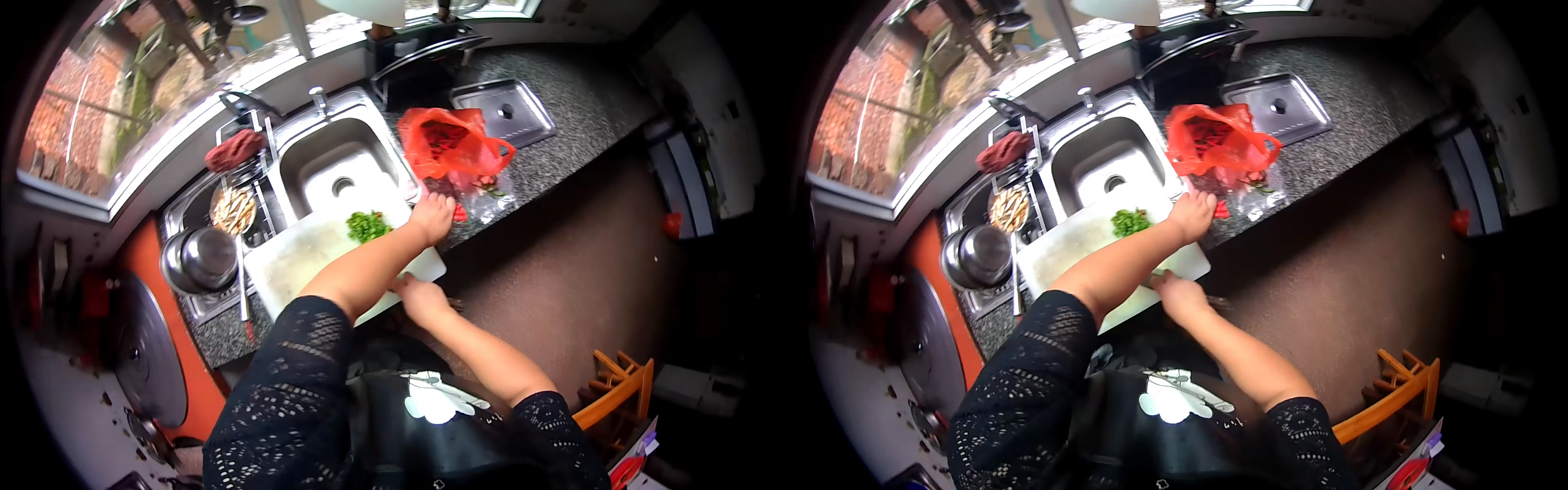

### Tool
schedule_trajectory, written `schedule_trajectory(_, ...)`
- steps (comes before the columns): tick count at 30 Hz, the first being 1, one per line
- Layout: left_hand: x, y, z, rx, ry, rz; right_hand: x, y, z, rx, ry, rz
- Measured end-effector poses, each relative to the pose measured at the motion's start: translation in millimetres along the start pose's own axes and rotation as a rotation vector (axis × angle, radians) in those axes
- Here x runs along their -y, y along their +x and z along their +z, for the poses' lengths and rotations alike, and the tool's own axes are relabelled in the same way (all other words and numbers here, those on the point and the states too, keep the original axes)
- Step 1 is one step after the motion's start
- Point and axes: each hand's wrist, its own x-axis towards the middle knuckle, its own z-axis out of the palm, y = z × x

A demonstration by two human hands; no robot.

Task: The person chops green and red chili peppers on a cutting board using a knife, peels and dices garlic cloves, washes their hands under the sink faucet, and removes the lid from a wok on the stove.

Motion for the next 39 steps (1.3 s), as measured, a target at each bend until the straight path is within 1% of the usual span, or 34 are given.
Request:
schedule_trajectory(2,28.5,-31.5,-29.7,-0.109,-0.192,-0.194,1.8,-5.1,-1.3,-0.087,0.036,-0.002)
schedule_trajectory(3,36.1,-67.7,-74.7,-0.157,-0.217,-0.301,2.3,-4.4,-1.8,-0.092,0.033,0.007)
schedule_trajectory(4,55.5,-101.9,-81.1,-0.152,-0.212,-0.454,3.8,-3.1,-1.3,-0.093,0.028,0.012)
schedule_trajectory(5,72.0,-151.6,-98.9,-0.137,-0.138,-0.405,6.9,-1.5,-2.4,-0.096,0.016,0.028)
schedule_trajectory(7,83.5,-241.2,-89.2,0.113,-0.109,-0.680,14.0,6.3,-2.5,-0.130,0.041,0.065)
schedule_trajectory(8,77.7,-274.6,-79.9,0.240,-0.094,-0.832,17.5,14.1,2.1,-0.140,0.081,0.082)
schedule_trajectory(10,63.8,-320.3,-61.8,0.202,-0.175,-0.865,32.4,26.9,11.1,-0.185,0.107,0.015)
schedule_trajectory(13,50.6,-334.1,-38.2,0.057,-0.194,-0.949,53.8,45.9,24.6,-0.180,0.193,-0.110)
schedule_trajectory(14,46.0,-338.1,-35.7,0.015,-0.201,-0.967,57.6,51.2,30.1,-0.183,0.199,-0.147)
schedule_trajectory(16,32.7,-340.7,-43.5,-0.079,-0.223,-1.006,71.8,55.8,29.0,-0.131,0.216,-0.110)
schedule_trajectory(17,30.7,-348.1,-41.3,-0.104,-0.283,-1.017,76.1,55.3,28.5,-0.114,0.204,-0.112)
schedule_trajectory(19,23.1,-362.0,-44.2,-0.193,-0.225,-0.963,83.8,58.0,27.2,-0.086,0.184,-0.123)
schedule_trajectory(21,18.6,-372.3,-43.8,-0.251,-0.185,-0.947,90.9,58.4,29.7,-0.033,0.169,-0.079)
schedule_trajectory(22,18.1,-375.3,-39.9,-0.264,-0.178,-0.955,93.4,59.1,31.6,-0.011,0.165,-0.053)
schedule_trajectory(26,26.0,-382.2,-12.1,-0.288,-0.205,-0.956,98.3,55.7,48.7,0.027,0.129,-0.062)
schedule_trajectory(29,32.2,-378.8,-20.1,-0.318,-0.347,-1.005,104.8,53.1,51.5,0.023,0.121,-0.084)
schedule_trajectory(32,39.0,-375.1,-33.7,-0.359,-0.373,-0.984,104.5,52.7,53.9,-0.017,0.108,-0.130)
schedule_trajectory(33,41.2,-372.2,-37.9,-0.409,-0.369,-0.968,105.4,53.6,52.5,-0.020,0.109,-0.139)
schedule_trajectory(36,51.4,-369.7,-33.4,-0.362,-0.363,-0.897,106.4,54.6,52.5,-0.027,0.102,-0.162)
schedule_trajectory(39,58.2,-362.0,-30.7,-0.425,-0.383,-0.789,107.9,55.5,51.2,-0.019,0.095,-0.160)
